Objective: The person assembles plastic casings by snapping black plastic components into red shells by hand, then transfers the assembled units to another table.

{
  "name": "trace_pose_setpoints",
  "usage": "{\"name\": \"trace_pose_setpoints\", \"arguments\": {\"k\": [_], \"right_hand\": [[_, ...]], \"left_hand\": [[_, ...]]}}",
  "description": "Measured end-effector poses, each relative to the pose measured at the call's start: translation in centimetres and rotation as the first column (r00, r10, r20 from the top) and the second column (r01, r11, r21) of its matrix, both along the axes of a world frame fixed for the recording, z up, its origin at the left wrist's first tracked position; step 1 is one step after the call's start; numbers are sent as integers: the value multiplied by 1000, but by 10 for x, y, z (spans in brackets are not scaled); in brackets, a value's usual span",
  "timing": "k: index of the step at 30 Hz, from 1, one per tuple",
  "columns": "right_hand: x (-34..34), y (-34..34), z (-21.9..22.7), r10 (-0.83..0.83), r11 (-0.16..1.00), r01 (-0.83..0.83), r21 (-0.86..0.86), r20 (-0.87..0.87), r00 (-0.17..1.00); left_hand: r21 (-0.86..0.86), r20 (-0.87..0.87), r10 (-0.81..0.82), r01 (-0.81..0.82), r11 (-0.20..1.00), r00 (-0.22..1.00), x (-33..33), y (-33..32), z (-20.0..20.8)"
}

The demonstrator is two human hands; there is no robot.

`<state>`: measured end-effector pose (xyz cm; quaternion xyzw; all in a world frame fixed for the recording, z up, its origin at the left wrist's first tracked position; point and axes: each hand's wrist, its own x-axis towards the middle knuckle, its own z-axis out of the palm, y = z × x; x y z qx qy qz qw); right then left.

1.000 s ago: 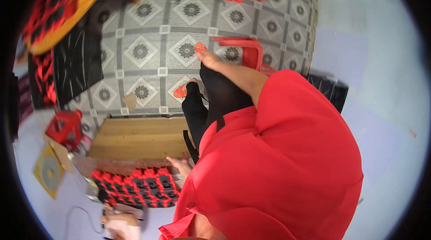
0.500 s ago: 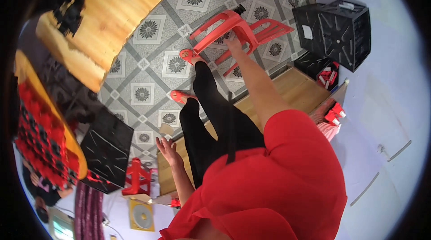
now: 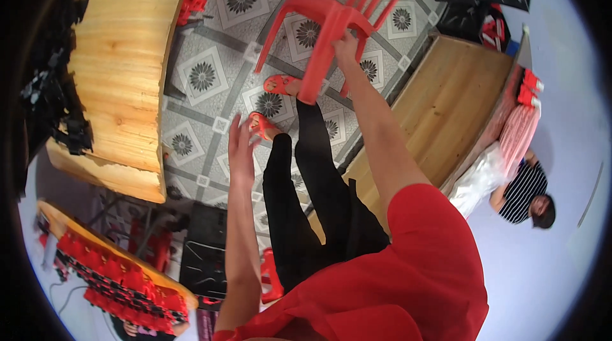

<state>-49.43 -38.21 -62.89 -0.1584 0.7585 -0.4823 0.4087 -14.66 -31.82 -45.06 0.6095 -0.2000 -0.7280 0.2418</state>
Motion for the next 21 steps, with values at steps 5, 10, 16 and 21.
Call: {"name": "trace_pose_setpoints", "arguments": {"k": [5,10,16,21], "right_hand": [[41,72,97,-105,987,112,-113,62,993],[143,116,166,-50,997,44,-64,-81,996],[82,190,218,318,948,-297,114,-268,909],[-25,184,309,313,948,-245,204,-739,596]], "left_hand": [[277,-288,132,-49,960,949,-84,-76,-10],[493,-312,375,-189,849,873,-148,-103,-38],[554,-313,416,-191,810,854,-165,-28,-42],[26,-266,268,-271,962,926,-148,37,26]]}}
